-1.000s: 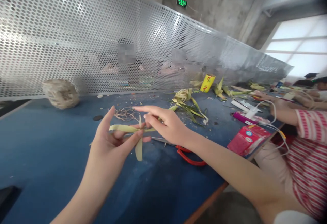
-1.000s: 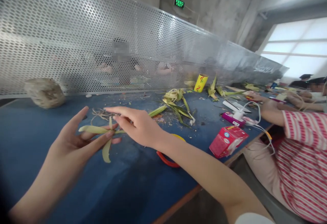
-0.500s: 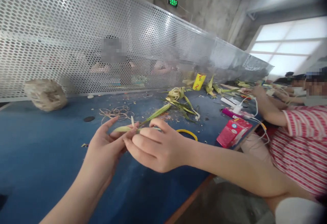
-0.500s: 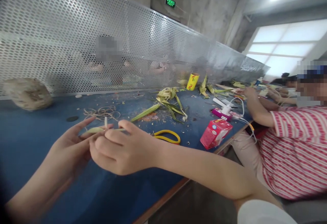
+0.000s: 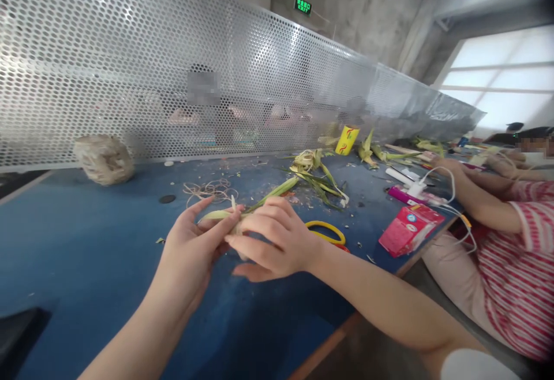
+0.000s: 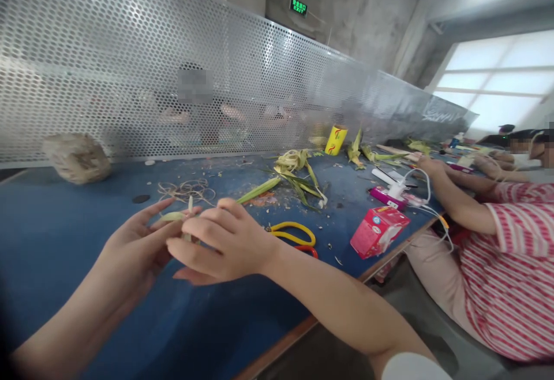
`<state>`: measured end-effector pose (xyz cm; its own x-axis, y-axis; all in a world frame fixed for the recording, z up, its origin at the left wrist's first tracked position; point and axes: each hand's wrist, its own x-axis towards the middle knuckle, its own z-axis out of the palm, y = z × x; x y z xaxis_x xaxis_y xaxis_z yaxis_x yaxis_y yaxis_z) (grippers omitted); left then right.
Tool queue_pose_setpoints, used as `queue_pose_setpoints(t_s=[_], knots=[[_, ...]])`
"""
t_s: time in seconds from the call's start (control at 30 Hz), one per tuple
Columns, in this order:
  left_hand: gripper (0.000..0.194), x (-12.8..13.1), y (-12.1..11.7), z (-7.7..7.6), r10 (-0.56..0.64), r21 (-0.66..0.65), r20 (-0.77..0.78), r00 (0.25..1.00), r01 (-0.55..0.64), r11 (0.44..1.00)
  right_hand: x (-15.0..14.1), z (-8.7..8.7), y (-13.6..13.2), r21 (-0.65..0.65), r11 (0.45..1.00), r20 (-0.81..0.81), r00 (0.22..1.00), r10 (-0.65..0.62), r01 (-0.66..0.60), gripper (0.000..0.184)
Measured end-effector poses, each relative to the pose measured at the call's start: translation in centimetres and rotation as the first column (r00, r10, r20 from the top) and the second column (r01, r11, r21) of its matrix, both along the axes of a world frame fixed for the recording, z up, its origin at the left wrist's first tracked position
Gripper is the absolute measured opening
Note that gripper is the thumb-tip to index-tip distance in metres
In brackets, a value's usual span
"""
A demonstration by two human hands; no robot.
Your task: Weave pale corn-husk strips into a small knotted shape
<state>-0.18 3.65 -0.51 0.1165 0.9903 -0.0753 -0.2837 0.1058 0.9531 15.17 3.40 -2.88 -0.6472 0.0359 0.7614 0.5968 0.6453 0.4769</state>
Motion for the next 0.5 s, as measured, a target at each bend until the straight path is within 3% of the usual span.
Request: queue_pose_setpoints(t_s=[0.1, 0.23, 0.37, 0.5], knots=[[0.069, 0.2, -0.2, 0.3, 0.022, -0.017, -0.01, 1.0, -0.022, 1.0, 0.4, -0.1, -0.5, 0.032, 0.998, -0.014, 0.999, -0.045, 0.045, 0.014], [0.065, 0.3, -0.3, 0.7, 0.018, -0.021, 0.013, 1.0, -0.018, 1.0, 0.1, 0.0, -1.0, -0.039, 0.996, 0.022, 0.997, -0.077, 0.078, 0.03], [0.064, 0.1, -0.1, 0.7, -0.004, -0.018, -0.002, 1.0, 0.004, 1.0, -0.2, -0.3, -1.1, -0.119, 0.982, 0.087, 0.986, -0.139, 0.149, 0.025], [0.064, 0.2, 0.2, 0.3, -0.044, -0.028, -0.028, 0.999, 0.044, 0.999, -0.2, -0.4, -0.6, -0.059, 0.986, 0.079, 0.985, -0.153, 0.158, 0.028]])
